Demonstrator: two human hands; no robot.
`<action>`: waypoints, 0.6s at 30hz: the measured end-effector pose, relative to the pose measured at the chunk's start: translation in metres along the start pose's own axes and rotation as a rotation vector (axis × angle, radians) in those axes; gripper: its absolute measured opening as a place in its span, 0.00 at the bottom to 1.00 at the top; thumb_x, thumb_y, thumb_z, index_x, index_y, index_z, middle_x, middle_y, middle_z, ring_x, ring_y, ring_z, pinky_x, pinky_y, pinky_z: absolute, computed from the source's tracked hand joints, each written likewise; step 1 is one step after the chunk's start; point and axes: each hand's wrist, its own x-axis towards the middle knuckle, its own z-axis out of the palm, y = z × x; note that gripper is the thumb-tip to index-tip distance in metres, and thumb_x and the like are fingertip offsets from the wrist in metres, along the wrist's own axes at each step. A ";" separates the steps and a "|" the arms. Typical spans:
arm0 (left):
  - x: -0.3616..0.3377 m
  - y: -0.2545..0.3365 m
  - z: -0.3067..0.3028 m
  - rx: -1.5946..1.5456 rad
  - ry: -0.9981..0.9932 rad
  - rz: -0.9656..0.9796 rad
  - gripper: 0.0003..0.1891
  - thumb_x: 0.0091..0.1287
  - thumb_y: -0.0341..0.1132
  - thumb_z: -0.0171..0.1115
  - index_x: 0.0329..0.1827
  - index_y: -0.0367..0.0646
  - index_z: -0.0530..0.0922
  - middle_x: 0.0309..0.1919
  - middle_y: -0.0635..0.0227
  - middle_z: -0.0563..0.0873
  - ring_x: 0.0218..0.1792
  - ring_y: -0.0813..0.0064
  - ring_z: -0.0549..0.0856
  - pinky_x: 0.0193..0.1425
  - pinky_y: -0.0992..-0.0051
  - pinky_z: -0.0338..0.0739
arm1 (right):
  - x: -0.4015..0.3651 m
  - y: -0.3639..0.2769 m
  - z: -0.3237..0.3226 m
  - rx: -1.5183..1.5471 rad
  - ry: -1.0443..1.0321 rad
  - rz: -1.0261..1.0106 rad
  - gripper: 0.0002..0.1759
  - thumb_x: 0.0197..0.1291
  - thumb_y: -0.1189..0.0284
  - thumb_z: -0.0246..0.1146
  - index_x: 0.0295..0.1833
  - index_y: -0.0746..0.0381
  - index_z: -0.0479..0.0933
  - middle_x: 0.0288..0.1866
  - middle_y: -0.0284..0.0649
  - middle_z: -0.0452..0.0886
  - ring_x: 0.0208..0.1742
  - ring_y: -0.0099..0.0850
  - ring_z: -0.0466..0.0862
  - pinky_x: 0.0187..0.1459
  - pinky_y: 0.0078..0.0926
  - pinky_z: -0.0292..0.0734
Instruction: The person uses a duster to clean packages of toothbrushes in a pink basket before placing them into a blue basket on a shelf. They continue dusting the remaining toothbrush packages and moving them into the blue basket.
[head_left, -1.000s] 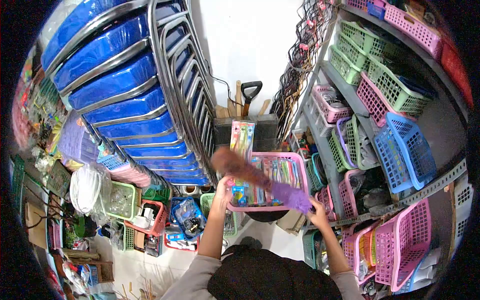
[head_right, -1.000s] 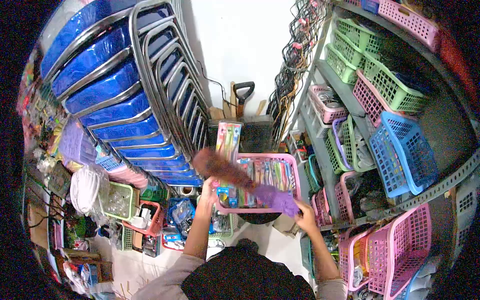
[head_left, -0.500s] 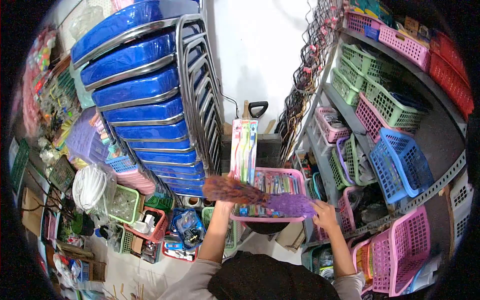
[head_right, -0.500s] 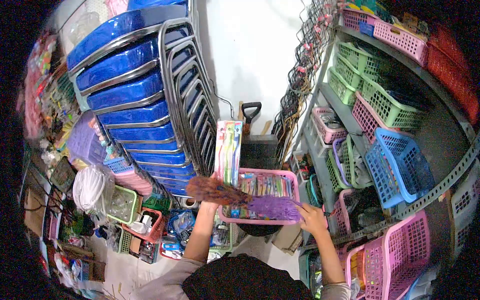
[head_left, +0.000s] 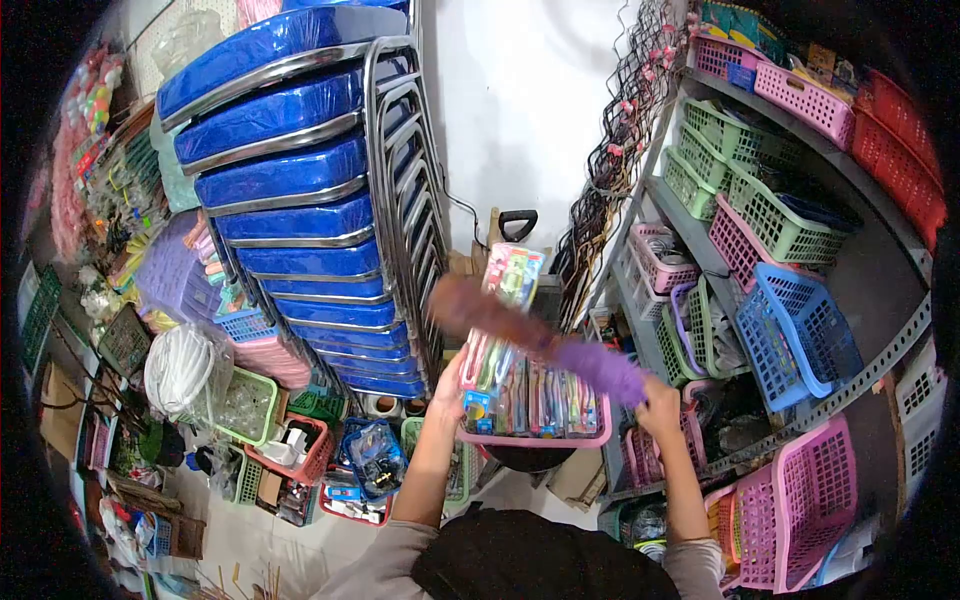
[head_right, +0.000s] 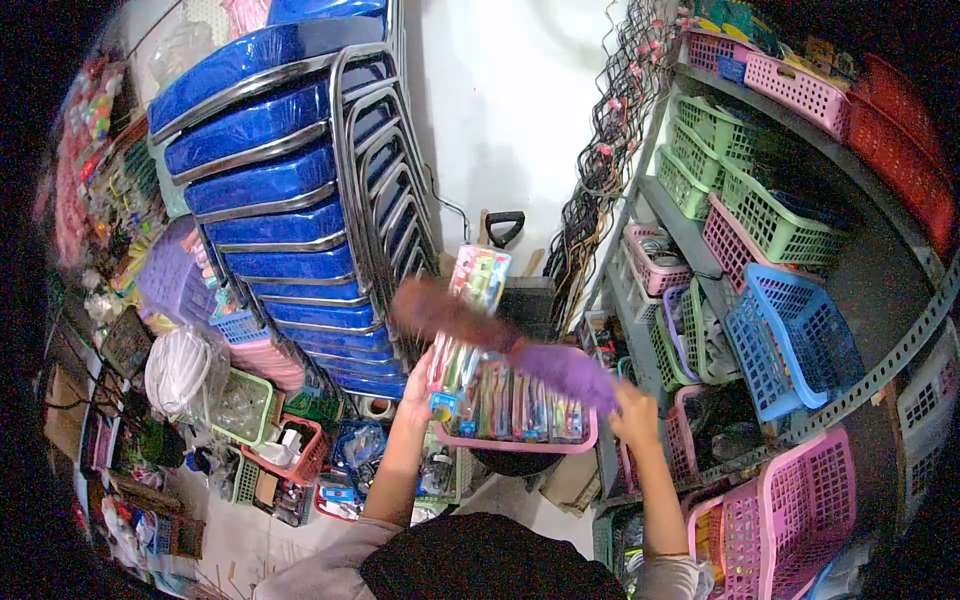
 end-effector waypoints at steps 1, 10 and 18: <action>-0.004 0.003 0.011 -0.017 -0.039 -0.064 0.28 0.70 0.52 0.43 0.64 0.40 0.66 0.55 0.53 0.77 0.48 0.57 0.81 0.48 0.56 0.78 | 0.004 0.007 0.004 0.011 0.068 0.135 0.24 0.35 0.71 0.60 0.45 0.60 0.77 0.40 0.48 0.80 0.36 0.47 0.80 0.37 0.39 0.77; 0.002 -0.009 -0.018 -0.182 0.128 0.160 0.27 0.69 0.52 0.43 0.61 0.42 0.68 0.55 0.52 0.76 0.51 0.54 0.77 0.53 0.51 0.73 | -0.002 -0.005 0.004 0.229 -0.038 0.053 0.22 0.39 0.74 0.60 0.46 0.63 0.76 0.38 0.50 0.80 0.35 0.51 0.79 0.38 0.42 0.75; -0.007 -0.008 0.007 0.057 -0.220 0.085 0.27 0.64 0.44 0.57 0.63 0.38 0.66 0.53 0.57 0.78 0.44 0.63 0.81 0.47 0.63 0.76 | -0.005 0.009 0.017 0.269 0.064 0.170 0.18 0.41 0.74 0.58 0.43 0.63 0.77 0.30 0.50 0.77 0.31 0.51 0.77 0.31 0.39 0.73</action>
